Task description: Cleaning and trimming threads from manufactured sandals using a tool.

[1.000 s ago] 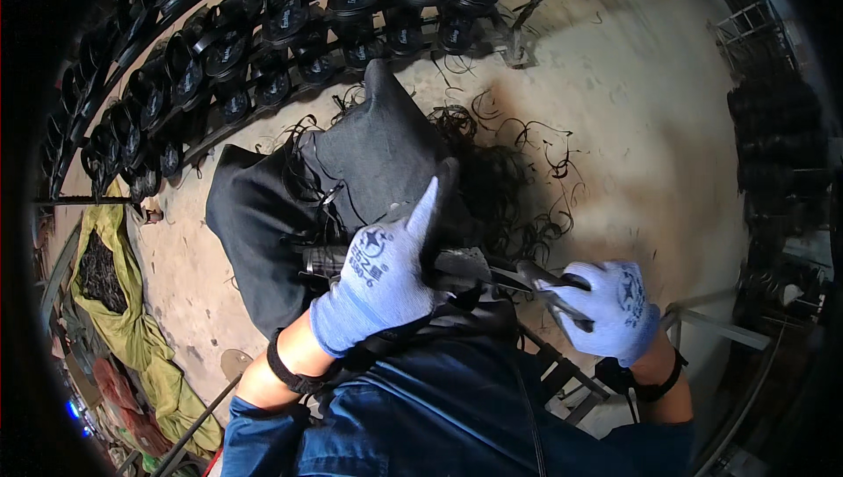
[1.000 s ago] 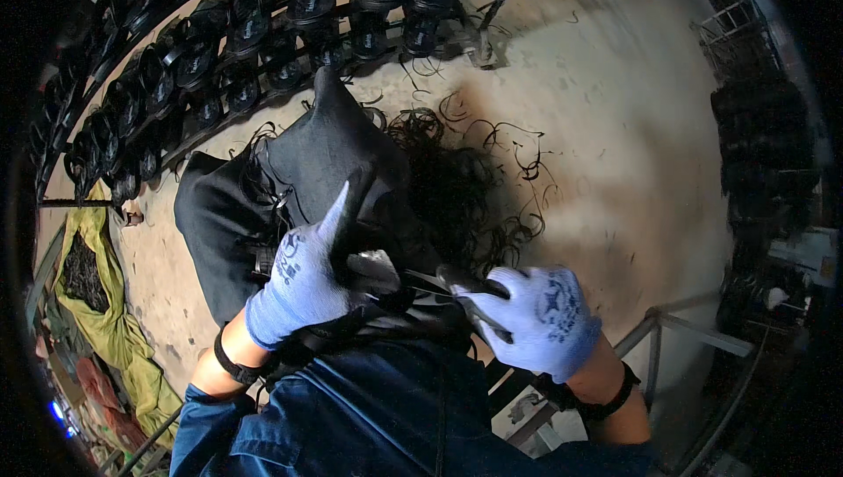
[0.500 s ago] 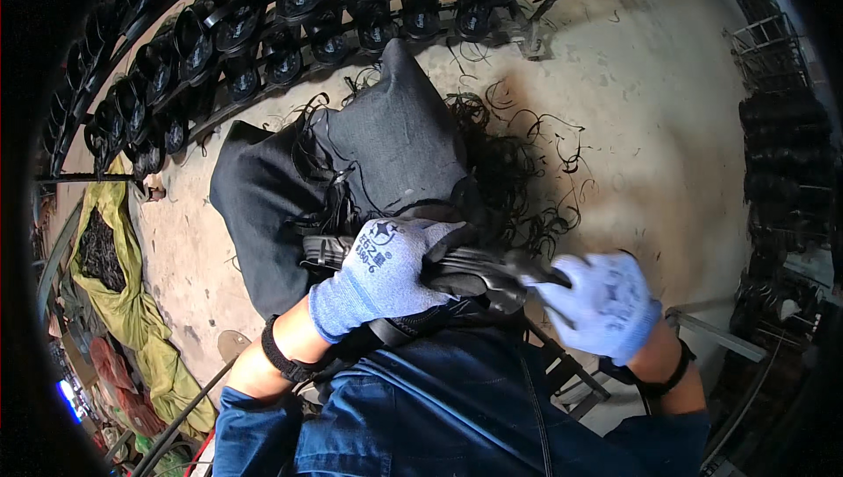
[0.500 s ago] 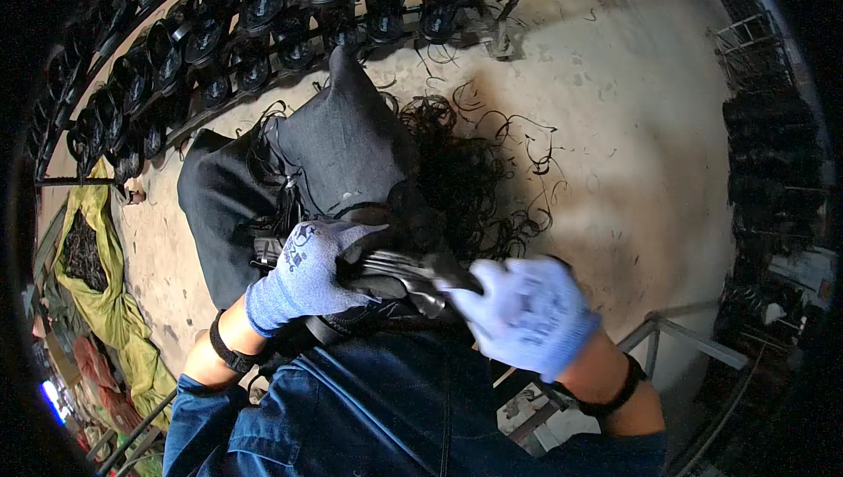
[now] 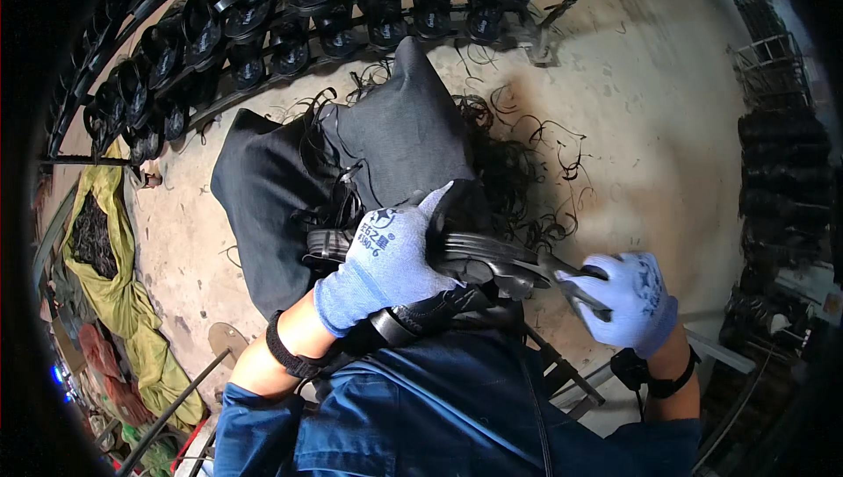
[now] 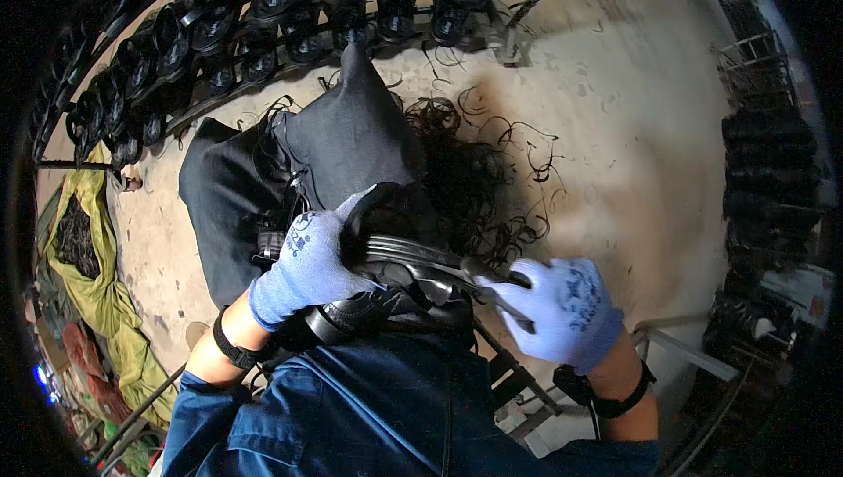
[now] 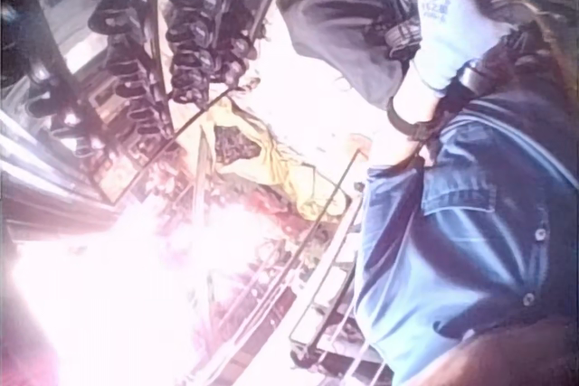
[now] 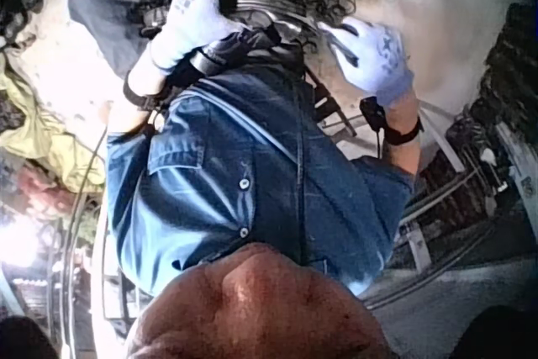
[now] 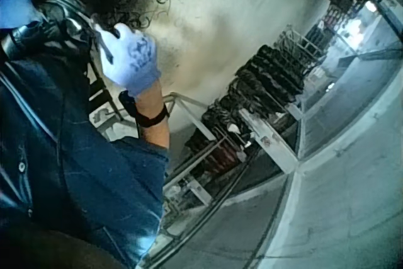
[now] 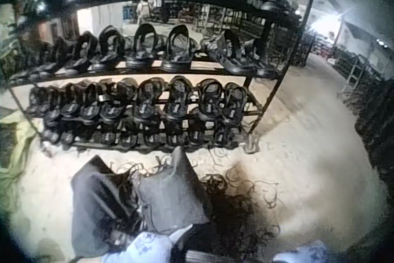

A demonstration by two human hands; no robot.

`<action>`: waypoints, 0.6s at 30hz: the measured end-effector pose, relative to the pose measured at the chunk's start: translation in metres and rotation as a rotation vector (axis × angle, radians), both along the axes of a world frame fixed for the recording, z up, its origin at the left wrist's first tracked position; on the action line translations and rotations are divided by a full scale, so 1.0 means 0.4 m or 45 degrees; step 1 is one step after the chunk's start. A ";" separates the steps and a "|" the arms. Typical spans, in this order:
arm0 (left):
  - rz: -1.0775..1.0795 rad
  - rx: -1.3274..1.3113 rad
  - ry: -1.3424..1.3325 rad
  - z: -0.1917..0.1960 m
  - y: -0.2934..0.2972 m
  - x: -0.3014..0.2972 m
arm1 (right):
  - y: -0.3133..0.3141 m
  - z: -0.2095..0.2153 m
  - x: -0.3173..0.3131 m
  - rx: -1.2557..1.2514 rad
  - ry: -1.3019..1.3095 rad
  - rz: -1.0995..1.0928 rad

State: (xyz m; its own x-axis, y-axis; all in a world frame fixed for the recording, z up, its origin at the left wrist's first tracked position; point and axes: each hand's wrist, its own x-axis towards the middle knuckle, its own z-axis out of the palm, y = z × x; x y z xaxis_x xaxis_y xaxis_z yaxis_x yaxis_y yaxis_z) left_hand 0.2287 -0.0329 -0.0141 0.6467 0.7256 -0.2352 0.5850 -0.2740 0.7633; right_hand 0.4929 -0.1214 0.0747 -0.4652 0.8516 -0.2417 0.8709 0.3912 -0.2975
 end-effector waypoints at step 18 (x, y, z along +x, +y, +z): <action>0.006 -0.068 0.050 -0.022 -0.014 -0.050 | 0.137 0.008 -0.196 -0.009 -0.356 0.378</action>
